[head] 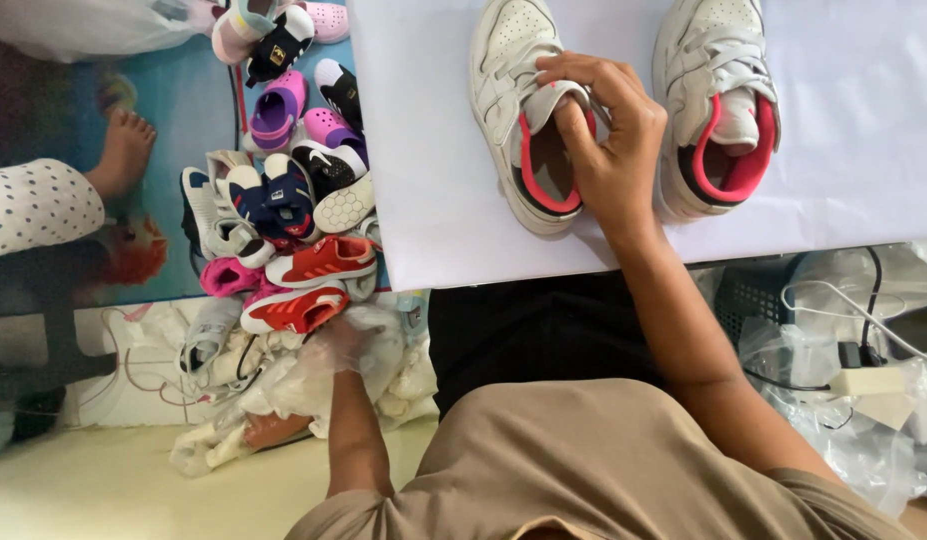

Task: The person is stuffing various shoes with paper to help them maintain their shape.

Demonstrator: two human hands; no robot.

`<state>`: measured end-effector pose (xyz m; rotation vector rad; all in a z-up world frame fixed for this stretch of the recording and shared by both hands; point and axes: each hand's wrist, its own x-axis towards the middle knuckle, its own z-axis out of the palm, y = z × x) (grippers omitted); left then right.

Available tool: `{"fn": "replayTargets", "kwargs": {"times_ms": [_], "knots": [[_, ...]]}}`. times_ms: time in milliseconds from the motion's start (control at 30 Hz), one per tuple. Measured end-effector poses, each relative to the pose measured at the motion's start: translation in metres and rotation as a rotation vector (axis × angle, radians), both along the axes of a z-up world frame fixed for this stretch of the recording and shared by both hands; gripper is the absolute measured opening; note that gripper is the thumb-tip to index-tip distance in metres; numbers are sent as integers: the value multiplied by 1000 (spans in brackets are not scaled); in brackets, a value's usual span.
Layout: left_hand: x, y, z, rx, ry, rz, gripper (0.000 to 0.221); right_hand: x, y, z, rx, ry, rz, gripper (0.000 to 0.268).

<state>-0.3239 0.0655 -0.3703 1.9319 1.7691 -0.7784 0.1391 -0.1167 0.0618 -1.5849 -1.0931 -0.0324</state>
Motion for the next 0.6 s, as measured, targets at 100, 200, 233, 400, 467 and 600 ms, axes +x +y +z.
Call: {"fn": "replayTargets", "kwargs": {"times_ms": [100,200,233,400,467,600], "knots": [[-12,-1,0,57,-245,2,120,-1,0,2,0,1,5,23],[-13,-4,-1,66,-515,42,105,0,-1,2,5,-7,7,25],[-12,-5,-2,62,-670,118,106,0,0,1,13,-19,8,26],[-22,-18,8,42,-821,179,79,1,0,-1,14,-11,1,25],[-32,-20,17,83,-789,205,82,1,0,-2,15,-14,-2,25],[-63,-32,41,153,-851,127,61,0,-1,0,7,-8,13,25]]}}
